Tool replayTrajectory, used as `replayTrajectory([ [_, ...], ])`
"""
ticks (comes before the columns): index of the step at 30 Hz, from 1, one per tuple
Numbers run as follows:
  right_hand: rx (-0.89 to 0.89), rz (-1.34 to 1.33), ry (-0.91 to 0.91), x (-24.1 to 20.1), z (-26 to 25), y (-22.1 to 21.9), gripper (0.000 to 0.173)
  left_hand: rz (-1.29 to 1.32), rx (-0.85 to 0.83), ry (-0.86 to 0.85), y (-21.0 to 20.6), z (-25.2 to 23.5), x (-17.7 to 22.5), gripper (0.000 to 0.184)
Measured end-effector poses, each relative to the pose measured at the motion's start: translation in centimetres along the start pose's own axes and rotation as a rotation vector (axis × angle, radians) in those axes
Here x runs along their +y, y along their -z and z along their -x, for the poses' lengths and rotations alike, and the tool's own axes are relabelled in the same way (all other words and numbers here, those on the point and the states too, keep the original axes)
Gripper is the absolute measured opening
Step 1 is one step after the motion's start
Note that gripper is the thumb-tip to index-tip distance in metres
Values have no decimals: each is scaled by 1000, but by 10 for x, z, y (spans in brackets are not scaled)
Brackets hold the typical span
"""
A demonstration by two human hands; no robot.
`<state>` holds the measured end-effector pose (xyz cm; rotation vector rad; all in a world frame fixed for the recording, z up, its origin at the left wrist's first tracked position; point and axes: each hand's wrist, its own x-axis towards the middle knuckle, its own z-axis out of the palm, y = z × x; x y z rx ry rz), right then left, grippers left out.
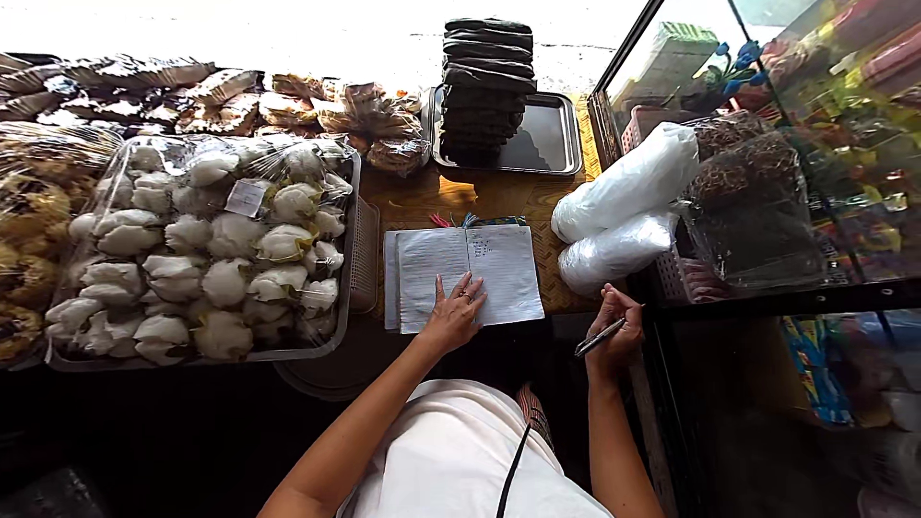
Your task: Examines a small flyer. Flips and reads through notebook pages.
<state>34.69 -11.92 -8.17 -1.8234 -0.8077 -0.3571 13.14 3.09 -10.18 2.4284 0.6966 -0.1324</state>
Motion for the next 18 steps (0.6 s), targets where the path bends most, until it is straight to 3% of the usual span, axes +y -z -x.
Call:
replayTrajectory([
  [3, -131, 24, 32, -9, 13, -15, 22, -12, -36, 17, -2, -2, -1, 61],
  [8, -804, 107, 79, -24, 59, -50, 26, -53, -171, 50, -2, -3, -3, 84],
  [10, -931, 141, 72, -31, 70, -56, 25, -41, -143, 28, -5, 0, -5, 83],
  [13, -941, 163, 55, -36, 71, -56, 23, -34, -6, -36, -15, 6, -14, 84],
  [16, -1005, 200, 34, -41, 61, -56, 25, -18, 295, -114, -31, 19, -36, 87],
  [18, -1096, 254, -23, -46, 54, -56, 29, -47, 407, -115, -34, 35, -51, 82],
])
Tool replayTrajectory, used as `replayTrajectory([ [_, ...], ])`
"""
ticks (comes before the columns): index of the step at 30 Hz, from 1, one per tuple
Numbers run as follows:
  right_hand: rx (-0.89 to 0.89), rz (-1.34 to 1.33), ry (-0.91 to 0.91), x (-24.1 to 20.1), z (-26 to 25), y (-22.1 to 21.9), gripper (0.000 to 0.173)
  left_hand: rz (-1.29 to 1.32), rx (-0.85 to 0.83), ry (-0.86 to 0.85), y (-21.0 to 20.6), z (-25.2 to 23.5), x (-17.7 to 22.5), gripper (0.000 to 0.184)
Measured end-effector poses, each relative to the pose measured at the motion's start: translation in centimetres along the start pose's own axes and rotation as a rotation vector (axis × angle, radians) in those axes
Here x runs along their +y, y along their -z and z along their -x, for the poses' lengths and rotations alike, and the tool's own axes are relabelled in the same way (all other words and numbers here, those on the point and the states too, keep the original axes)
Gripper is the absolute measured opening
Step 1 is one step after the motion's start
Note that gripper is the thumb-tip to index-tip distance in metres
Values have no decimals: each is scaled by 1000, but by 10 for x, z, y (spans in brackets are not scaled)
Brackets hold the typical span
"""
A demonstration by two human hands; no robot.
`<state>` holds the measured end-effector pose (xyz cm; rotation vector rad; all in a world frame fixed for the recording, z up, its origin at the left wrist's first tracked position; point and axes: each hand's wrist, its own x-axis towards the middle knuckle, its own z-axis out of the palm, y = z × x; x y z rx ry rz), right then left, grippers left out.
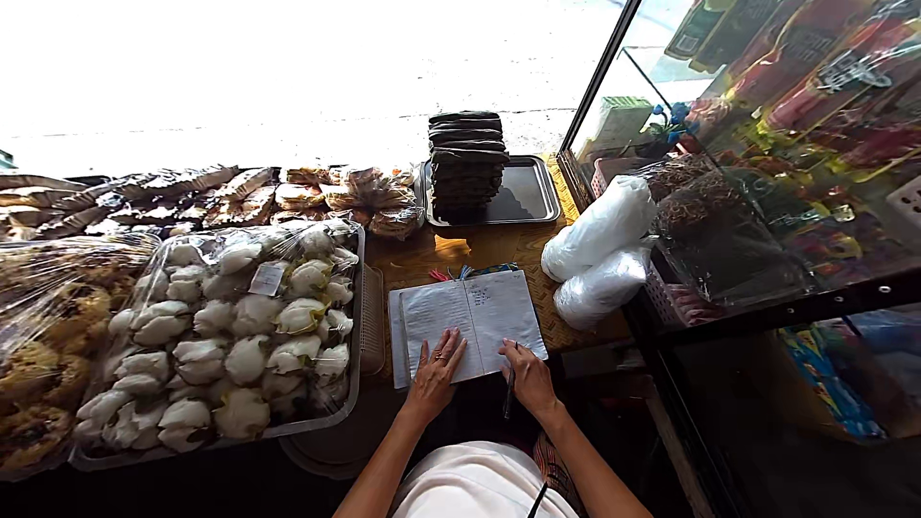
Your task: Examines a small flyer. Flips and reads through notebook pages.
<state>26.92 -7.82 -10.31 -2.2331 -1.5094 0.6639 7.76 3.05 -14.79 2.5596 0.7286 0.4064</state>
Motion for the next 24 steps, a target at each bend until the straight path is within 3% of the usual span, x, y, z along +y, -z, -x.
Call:
replayTrajectory([
  [4, -30, 0, -81, -8, 0, 2, 33, -19, 58, 9, 11, 36, -22, 69],
  [9, 35, 4, -141, -15, 1, -7, 32, -6, 97, 25, 19, 64, -30, 67],
  [15, -36, 86, -230, -43, 2, -6, 33, -4, -318, 197, 51, 56, -16, 78],
  [19, 60, 43, -24, -75, 2, -28, 35, -93, -471, 264, 63, 42, -3, 76],
  [21, 13, 64, 37, -92, -1, -44, 35, -99, -466, 266, 61, 41, -3, 69],
  [24, -119, 123, -1, -106, -4, -54, 38, -58, -300, 227, 49, 47, -11, 57],
])
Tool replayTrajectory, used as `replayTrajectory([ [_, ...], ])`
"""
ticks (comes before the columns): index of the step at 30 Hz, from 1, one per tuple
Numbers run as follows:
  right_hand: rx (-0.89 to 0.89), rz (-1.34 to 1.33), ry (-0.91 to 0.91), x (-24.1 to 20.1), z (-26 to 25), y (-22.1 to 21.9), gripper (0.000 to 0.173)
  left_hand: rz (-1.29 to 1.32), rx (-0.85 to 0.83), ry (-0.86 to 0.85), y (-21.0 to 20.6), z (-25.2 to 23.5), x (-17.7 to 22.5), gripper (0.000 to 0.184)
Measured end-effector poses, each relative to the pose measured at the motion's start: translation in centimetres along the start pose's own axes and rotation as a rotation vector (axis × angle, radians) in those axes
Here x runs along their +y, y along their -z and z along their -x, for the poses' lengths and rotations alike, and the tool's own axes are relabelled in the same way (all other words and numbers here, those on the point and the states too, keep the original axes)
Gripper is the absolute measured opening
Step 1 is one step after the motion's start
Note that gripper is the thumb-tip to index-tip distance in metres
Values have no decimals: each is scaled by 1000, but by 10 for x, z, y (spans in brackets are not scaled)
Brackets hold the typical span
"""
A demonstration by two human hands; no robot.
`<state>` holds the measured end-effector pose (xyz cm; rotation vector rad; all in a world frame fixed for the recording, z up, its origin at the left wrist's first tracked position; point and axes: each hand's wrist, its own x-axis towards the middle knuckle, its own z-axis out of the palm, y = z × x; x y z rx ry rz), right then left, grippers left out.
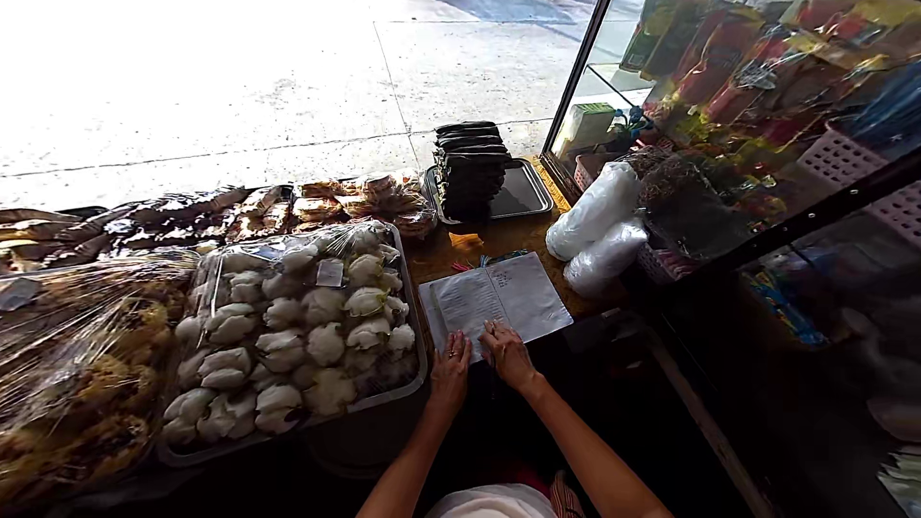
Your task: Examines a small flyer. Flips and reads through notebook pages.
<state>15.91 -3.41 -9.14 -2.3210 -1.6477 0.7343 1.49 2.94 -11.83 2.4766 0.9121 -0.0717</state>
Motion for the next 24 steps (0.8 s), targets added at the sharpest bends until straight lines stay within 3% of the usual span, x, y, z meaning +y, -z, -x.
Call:
replayTrajectory([
  [3, 33, -27, 42, 13, 5, -1, 43, 33, 193, -90, -14, -1, -9, 49],
  [7, 98, -63, 181, 49, 8, 4, 55, 26, 206, -177, -11, 1, -15, 41],
  [10, 59, -95, 247, 66, 6, 10, 56, -24, 56, -135, 10, -1, -7, 42],
  [15, 45, -89, 314, 74, 3, 17, 55, -90, -417, 97, 63, -21, 32, 49],
  [24, -136, -32, 341, 81, -14, 44, 57, -172, -580, 161, 102, -46, 57, 35],
])
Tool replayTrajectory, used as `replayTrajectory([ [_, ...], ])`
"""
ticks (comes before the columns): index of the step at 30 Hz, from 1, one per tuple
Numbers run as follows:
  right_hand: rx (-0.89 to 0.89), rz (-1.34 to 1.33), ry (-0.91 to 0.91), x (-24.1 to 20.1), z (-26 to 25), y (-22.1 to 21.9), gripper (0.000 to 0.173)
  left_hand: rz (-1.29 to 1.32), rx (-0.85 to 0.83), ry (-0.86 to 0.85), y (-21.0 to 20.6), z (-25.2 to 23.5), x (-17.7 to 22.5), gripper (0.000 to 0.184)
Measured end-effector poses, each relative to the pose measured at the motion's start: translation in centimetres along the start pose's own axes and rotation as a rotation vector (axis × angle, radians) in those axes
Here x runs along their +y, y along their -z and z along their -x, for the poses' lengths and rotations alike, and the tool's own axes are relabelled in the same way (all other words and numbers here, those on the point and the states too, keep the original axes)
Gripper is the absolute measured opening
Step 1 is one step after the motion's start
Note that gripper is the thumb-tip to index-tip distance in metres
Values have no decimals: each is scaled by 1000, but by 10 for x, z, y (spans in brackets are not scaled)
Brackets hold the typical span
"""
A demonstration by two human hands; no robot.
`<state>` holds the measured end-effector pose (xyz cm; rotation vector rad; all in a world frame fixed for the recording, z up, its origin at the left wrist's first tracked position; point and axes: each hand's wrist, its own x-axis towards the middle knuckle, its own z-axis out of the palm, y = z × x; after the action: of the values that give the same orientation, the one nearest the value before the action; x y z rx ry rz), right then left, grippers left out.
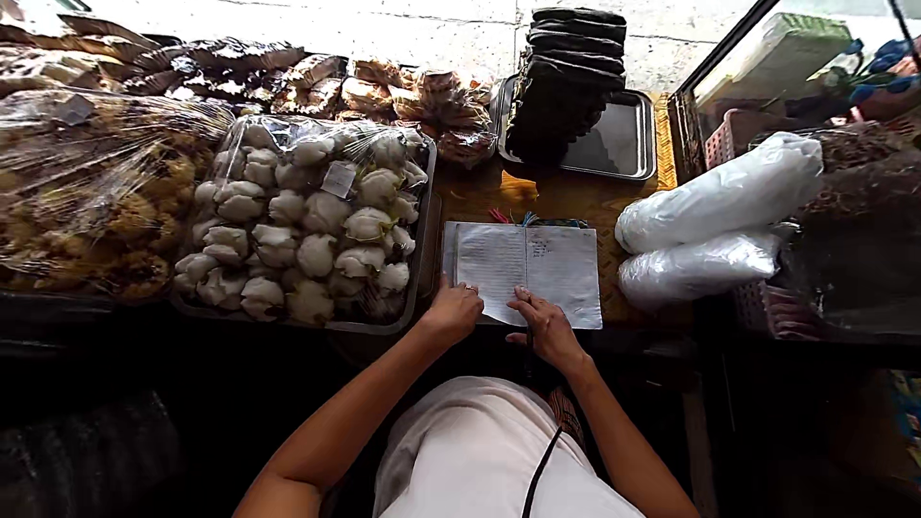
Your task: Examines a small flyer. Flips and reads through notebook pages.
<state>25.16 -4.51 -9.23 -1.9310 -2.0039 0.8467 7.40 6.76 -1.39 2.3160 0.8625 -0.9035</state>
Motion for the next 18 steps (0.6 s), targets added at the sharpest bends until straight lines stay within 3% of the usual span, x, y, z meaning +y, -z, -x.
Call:
replayTrajectory([
  [7, 80, -46, 8, -11, 4, 14, 67, -119, 5, -47, 59, 18, 55, 20],
  [12, 481, -159, -58, -9, 24, -16, 38, -327, 56, -147, 65, 14, 109, 22],
  [14, 641, -189, -170, -7, 31, -35, 45, -415, 233, -270, 53, 10, 127, 34],
  [16, 773, 125, -315, -21, 32, -32, 46, -302, 610, -543, 30, 0, 128, 39],
  [18, 332, 23, -700, -67, 38, 17, 41, -88, 999, -824, 9, -9, 117, 39],
])
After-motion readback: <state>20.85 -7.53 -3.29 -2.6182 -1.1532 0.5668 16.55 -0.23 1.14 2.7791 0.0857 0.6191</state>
